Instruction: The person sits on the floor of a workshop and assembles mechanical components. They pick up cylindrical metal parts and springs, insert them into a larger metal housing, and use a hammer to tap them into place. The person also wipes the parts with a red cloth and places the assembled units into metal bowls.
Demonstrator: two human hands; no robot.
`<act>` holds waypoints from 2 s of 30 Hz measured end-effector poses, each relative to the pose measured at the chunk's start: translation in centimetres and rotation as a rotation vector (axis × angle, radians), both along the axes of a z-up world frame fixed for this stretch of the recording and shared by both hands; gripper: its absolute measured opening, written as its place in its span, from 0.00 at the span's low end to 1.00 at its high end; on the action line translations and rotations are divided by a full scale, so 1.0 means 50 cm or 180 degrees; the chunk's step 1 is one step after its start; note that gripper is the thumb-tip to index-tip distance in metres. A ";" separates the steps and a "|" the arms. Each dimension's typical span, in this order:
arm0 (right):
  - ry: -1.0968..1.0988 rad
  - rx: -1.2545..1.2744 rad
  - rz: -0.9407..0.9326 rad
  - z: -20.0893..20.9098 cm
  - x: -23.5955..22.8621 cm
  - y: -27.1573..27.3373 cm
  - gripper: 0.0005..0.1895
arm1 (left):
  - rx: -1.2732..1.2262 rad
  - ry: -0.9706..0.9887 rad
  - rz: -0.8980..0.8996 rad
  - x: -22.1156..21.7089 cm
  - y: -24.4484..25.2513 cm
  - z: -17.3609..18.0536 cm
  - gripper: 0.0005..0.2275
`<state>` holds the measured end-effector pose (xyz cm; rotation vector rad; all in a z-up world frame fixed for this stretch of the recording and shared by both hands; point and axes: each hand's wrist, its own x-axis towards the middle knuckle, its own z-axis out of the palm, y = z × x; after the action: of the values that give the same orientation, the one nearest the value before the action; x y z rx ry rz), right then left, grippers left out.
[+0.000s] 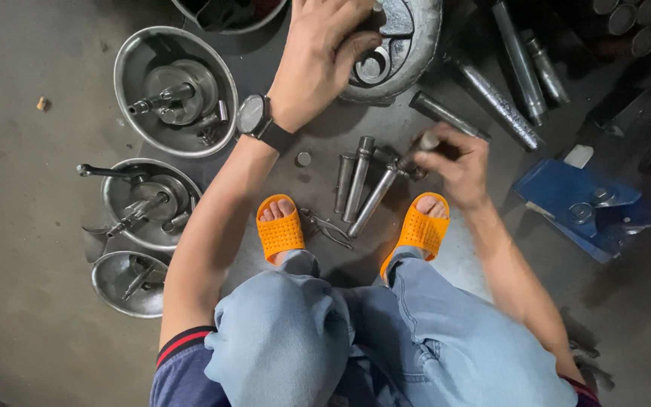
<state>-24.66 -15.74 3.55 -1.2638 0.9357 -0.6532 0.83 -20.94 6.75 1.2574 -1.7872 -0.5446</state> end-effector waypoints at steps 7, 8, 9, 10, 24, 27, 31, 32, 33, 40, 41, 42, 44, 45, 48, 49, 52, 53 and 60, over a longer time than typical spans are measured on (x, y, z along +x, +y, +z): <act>0.0397 -0.1686 -0.0174 0.185 0.100 -0.121 0.07 | -0.0315 -0.0224 -0.0118 -0.006 0.008 0.002 0.02; 0.0585 -0.2319 -0.0195 0.217 0.119 -0.137 0.07 | -0.0312 -0.0163 -0.0143 -0.007 0.009 0.002 0.02; 0.0589 -0.2325 -0.0203 0.221 0.124 -0.146 0.07 | -0.0319 -0.0161 -0.0151 -0.007 0.010 0.002 0.02; 0.0761 -0.2660 -0.0191 0.225 0.128 -0.156 0.08 | -0.0269 -0.0202 -0.0142 -0.008 0.011 0.001 0.04; 0.0972 -0.2608 -0.0025 0.195 0.069 -0.135 0.11 | -0.0255 0.0294 0.0105 -0.013 0.078 0.039 0.02; 0.1468 -0.2234 -0.0135 0.067 -0.011 -0.100 0.09 | 0.0010 0.0691 0.0486 -0.023 0.175 0.016 0.07; 0.2864 -0.1366 0.0513 -0.078 -0.074 -0.044 0.16 | 0.0823 0.1108 0.0276 -0.046 0.294 -0.067 0.08; 0.3424 -0.1018 0.0783 -0.101 -0.085 -0.030 0.17 | 0.1283 0.1271 0.0100 -0.052 0.318 -0.091 0.08; 0.3435 -0.1013 0.0739 -0.120 -0.090 -0.016 0.17 | 0.1272 0.1266 0.0058 -0.054 0.326 -0.101 0.08; 0.1900 -0.0039 -0.0254 -0.115 -0.054 0.088 0.13 | 0.1850 0.0666 -0.0479 -0.120 0.278 -0.109 0.09; 0.0774 0.0527 -0.0260 -0.117 -0.039 0.109 0.08 | 0.1816 0.0684 -0.0495 -0.134 0.268 -0.116 0.12; 0.0800 0.0524 -0.0351 -0.103 -0.035 0.106 0.08 | 0.1811 0.0691 -0.0591 -0.147 0.255 -0.110 0.12; 0.0481 0.0799 -0.0183 -0.078 -0.022 0.101 0.03 | 0.1713 0.0693 -0.0592 -0.171 0.235 -0.099 0.09; 0.0498 0.0804 -0.0261 -0.068 -0.024 0.098 0.03 | 0.1719 0.0699 -0.0672 -0.174 0.228 -0.096 0.09; 0.0371 0.0853 -0.0853 -0.050 -0.034 0.072 0.05 | 0.1654 0.0675 -0.0641 -0.177 0.207 -0.080 0.09; 0.0517 0.1101 -0.1668 -0.049 -0.041 0.056 0.06 | 0.1710 0.0632 -0.0553 -0.176 0.201 -0.071 0.10; 0.1319 0.0698 -0.3062 -0.128 -0.150 -0.019 0.05 | 0.1689 0.0494 -0.0379 -0.154 0.209 -0.089 0.10; 0.1972 0.0008 -0.3558 -0.167 -0.202 -0.049 0.05 | 0.1606 0.0397 -0.0254 -0.143 0.216 -0.102 0.09; 0.1164 -0.1221 -0.4755 -0.283 -0.366 -0.242 0.08 | 0.0243 -0.0052 0.0278 -0.062 0.178 -0.065 0.06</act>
<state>-42.96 -27.84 -10.62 -0.8121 2.1323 -1.8405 -2.29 -12.04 3.49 1.3889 -1.7301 -0.5591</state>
